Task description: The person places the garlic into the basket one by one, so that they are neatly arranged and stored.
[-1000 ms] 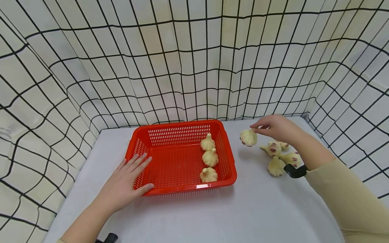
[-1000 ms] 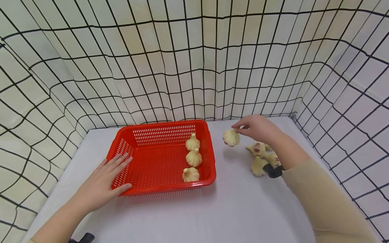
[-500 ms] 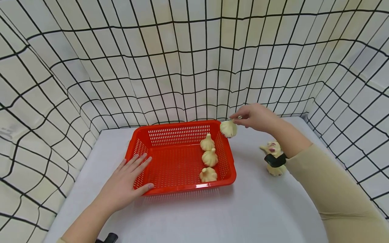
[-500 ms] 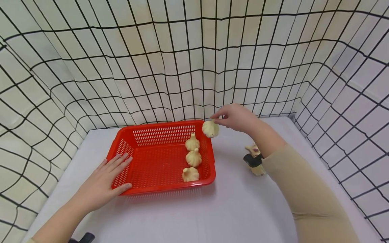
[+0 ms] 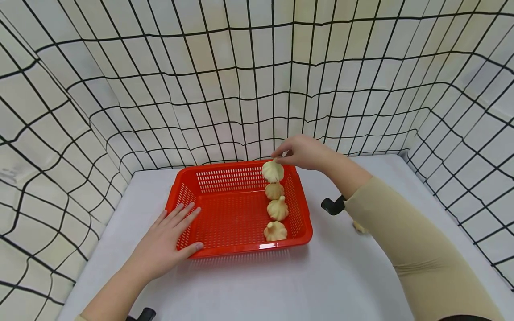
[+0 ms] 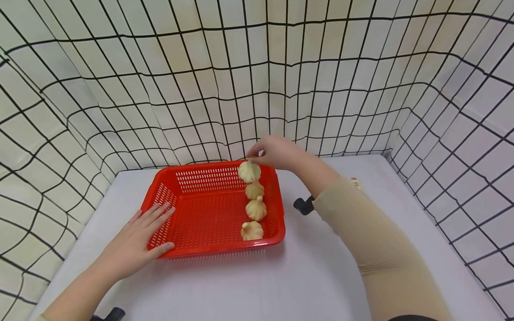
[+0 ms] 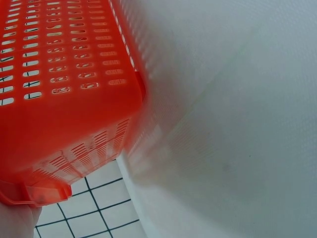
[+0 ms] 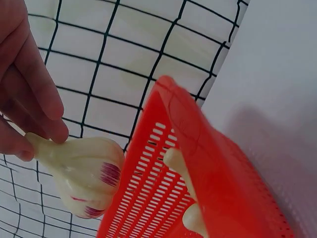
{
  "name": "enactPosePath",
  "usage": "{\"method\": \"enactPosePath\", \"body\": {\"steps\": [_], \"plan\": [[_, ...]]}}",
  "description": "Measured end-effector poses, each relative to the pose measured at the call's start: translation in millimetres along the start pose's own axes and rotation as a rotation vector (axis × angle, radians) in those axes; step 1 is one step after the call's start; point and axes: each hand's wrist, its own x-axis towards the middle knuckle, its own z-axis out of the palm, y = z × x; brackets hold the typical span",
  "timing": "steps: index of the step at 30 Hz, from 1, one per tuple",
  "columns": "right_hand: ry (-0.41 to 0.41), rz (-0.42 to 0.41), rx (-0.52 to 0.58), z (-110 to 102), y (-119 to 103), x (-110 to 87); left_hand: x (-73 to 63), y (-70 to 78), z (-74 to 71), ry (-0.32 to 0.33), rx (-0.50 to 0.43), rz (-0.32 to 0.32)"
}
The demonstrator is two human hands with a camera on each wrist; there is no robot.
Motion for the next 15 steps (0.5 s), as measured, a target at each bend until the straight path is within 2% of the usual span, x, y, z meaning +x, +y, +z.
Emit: {"method": "enactPosePath", "body": {"steps": [9, 15], "plan": [[-0.088, -0.040, -0.031, 15, -24, 27.8, -0.7, -0.3, 0.1, -0.008, -0.008, -0.007], [-0.151, -0.107, -0.110, 30, -33, 44.6, -0.6, -0.8, 0.9, -0.005, -0.001, -0.010]]}}
